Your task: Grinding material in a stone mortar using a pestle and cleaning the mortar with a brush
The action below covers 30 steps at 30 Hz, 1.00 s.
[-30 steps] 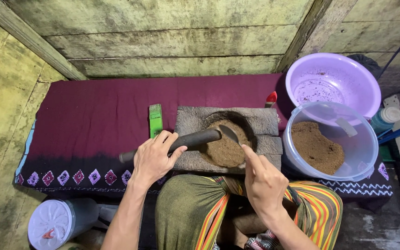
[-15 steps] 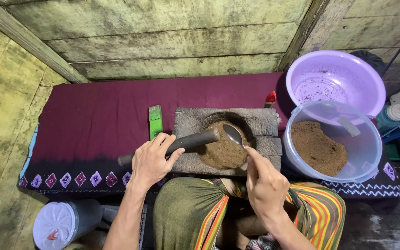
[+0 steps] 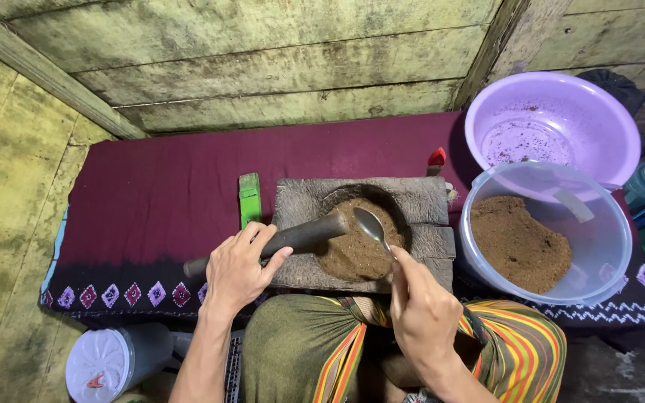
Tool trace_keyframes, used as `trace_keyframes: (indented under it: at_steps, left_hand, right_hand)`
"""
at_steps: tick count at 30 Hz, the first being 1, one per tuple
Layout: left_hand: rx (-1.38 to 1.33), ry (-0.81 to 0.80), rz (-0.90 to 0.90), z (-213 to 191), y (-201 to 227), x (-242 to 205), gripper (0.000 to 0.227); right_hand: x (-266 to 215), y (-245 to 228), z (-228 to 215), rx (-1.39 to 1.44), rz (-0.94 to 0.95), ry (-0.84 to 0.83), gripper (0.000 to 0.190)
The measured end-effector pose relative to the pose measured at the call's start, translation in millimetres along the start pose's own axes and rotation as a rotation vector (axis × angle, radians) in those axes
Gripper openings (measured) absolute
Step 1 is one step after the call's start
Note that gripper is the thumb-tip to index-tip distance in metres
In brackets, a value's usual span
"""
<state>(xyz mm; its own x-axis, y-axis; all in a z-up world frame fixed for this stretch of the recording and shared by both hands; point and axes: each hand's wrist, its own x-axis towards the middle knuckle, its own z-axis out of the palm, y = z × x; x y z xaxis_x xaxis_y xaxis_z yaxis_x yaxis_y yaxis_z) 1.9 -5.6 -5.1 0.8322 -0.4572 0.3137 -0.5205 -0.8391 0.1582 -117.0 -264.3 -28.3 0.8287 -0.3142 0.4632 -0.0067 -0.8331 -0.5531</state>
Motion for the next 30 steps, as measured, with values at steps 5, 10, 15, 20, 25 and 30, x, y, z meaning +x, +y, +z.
trace_keyframes:
  at_steps: [5,10,15,20,25,30]
  left_hand:
    - [0.0,-0.008,-0.002,3.6,-1.6,-0.3,0.043]
    - [-0.018,0.016,0.003,1.2,3.3,1.2,0.042]
    - [0.005,0.01,-0.015,5.4,0.4,0.1,0.043]
    - [0.017,0.013,-0.015,4.6,0.9,2.1,0.043]
    - [0.004,0.021,-0.018,4.0,2.8,0.5,0.042]
    - [-0.017,0.018,-0.005,5.0,-0.6,0.6,0.043]
  right_hand:
    - [4.3,-3.9,-7.6,0.009,-0.017,-0.059,0.032]
    - [4.3,3.7,1.6,0.014,-0.035,-0.052,0.033]
    - [10.8,-2.7,-5.7,0.051,-0.028,0.002,0.031]
    - [15.9,-3.7,-9.9,0.032,-0.013,-0.015,0.033]
    - [7.6,4.9,3.0,-0.046,-0.029,-0.088,0.034]
    - [8.3,0.0,3.1,-0.051,-0.038,-0.06,0.033]
